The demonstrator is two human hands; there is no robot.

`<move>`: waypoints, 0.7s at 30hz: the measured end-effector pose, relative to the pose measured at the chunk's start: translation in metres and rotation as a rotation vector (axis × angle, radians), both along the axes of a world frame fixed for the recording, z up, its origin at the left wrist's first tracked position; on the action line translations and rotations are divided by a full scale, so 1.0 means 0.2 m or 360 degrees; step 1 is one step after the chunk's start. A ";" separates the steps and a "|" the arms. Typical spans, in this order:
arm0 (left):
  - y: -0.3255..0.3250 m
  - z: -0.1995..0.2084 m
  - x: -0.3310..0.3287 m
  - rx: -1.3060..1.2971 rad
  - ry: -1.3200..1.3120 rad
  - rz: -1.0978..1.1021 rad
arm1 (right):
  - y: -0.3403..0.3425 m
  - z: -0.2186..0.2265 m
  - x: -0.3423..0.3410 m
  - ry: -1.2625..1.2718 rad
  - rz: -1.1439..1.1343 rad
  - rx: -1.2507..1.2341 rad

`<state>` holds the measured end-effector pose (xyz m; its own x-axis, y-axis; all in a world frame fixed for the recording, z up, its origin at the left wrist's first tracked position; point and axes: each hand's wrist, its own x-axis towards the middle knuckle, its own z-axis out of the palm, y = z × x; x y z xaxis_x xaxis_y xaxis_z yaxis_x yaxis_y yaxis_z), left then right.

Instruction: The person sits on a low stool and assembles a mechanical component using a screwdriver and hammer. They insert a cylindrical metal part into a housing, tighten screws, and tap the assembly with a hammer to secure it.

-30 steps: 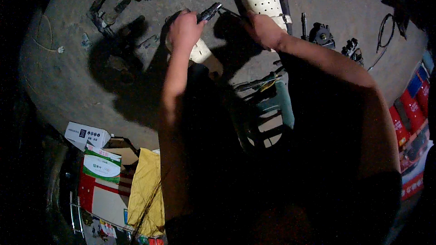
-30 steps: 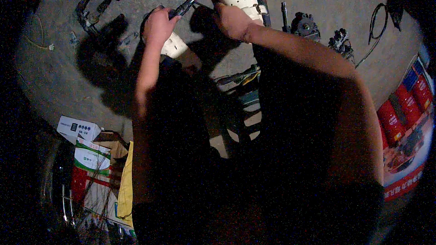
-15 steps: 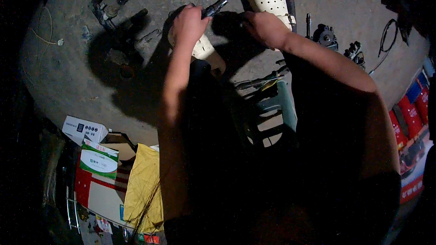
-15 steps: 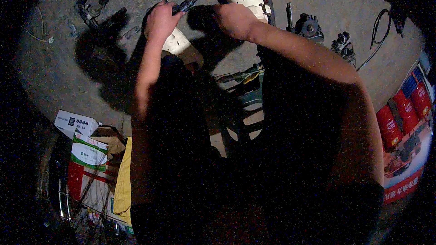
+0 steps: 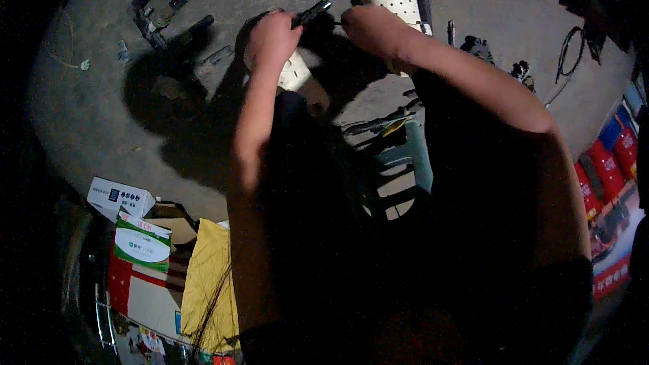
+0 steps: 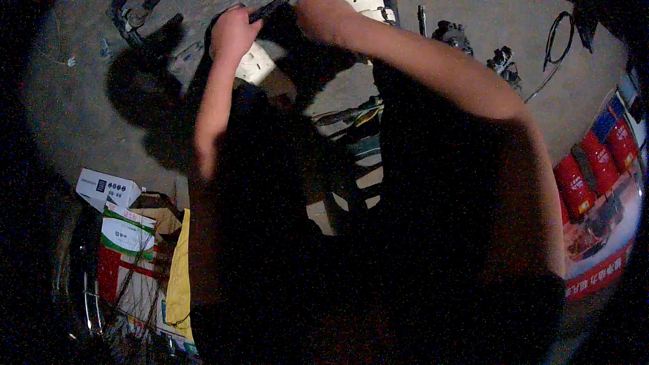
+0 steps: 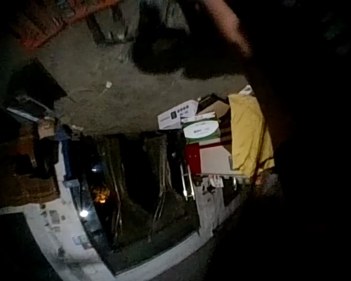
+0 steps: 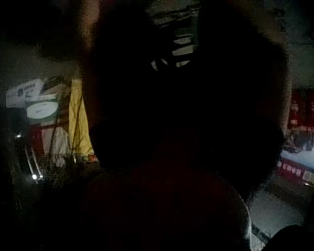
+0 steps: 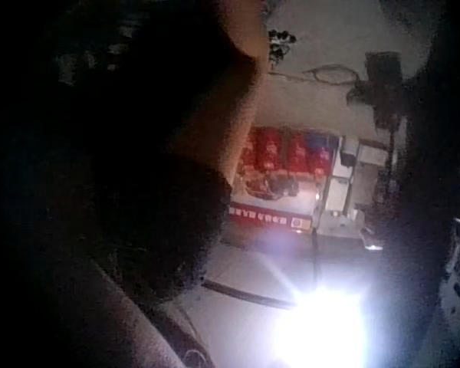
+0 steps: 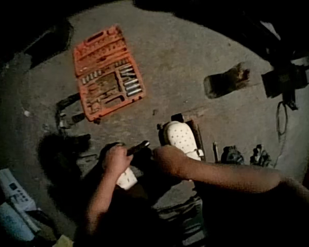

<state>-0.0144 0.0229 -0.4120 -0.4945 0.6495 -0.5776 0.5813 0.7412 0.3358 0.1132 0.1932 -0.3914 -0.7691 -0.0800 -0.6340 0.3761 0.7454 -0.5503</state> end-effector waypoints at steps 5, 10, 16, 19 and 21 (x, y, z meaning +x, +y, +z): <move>0.00 -0.01 -0.01 0.0039 0.0080 -0.0037 | -0.04 -0.03 -0.11 -0.0024 0.0148 0.0140; 0.04 0.04 -0.03 -0.0102 -0.0115 0.0018 | -0.25 -0.02 0.07 -0.0437 -0.0647 -0.0002; 0.00 -0.03 0.06 0.0073 0.0176 0.0248 | -0.40 -0.22 0.27 0.0425 -0.0877 -0.0053; -0.03 -0.04 0.08 0.0218 0.0171 0.0400 | -0.35 -0.26 0.26 0.0168 -0.0879 -0.0184; -0.03 0.01 0.10 0.0112 0.0178 0.0256 | -0.31 -0.21 0.21 -0.0007 -0.0920 -0.0290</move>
<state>0.0057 0.0168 -0.4101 -0.6534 0.5938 -0.4695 0.4940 0.8044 0.3300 0.1561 0.1312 -0.4338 -0.7179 0.2427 -0.6525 0.6946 0.3136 -0.6475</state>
